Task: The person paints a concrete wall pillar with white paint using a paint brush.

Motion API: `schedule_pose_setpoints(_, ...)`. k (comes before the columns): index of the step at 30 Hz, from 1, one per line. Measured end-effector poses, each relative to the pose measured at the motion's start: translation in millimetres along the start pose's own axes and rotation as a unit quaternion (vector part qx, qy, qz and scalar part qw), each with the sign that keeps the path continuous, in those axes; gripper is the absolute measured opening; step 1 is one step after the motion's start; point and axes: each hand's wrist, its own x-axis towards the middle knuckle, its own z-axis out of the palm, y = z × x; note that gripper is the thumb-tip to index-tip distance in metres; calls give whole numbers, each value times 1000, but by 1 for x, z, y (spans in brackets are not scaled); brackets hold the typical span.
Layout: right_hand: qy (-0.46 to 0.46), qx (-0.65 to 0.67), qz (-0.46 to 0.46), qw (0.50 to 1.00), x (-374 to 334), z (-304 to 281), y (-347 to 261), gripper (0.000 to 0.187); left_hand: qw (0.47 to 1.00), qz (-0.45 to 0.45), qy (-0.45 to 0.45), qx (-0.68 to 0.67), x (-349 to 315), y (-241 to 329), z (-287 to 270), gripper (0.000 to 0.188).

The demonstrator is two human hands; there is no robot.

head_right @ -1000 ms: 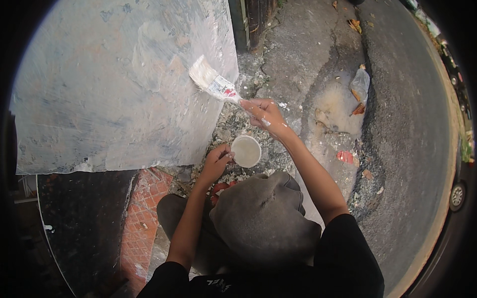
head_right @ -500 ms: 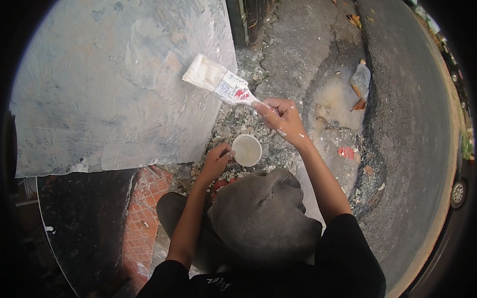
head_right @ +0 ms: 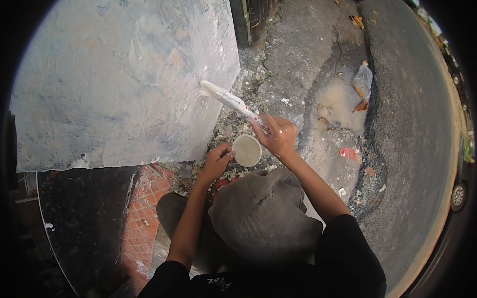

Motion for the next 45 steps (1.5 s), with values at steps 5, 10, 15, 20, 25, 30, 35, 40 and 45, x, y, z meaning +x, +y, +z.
schedule_pose_setpoints(5,-26,-64,-60,996,10,-11,-14,19,1000,-8,-3,7,2,-1,4,11)
schedule_pose_setpoints(10,-71,-75,-91,990,37,-34,-24,17,1000,-1,-11,16,6,-4,7,11)
schedule_pose_setpoints(15,-215,-75,-77,971,74,-61,-27,23,999,-17,2,-42,7,-4,8,12)
schedule_pose_setpoints(20,-331,182,147,914,75,-80,3,29,1000,-18,-14,-10,6,-3,2,10)
schedule_pose_setpoints(25,-409,490,383,667,45,-31,40,30,1000,-1,-1,-31,4,-4,4,11)
schedule_pose_setpoints(30,-396,510,394,654,35,17,45,32,999,16,7,-28,2,-4,2,12)
schedule_pose_setpoints(35,-306,367,360,801,26,-4,42,37,1000,3,8,14,-3,-9,-6,11)
schedule_pose_setpoints(40,-171,509,323,779,52,-24,8,30,1000,-6,9,-8,-3,-7,-1,14)
schedule_pose_setpoints(45,-217,479,334,782,62,8,-24,33,1000,-5,-1,-2,0,-4,2,13)
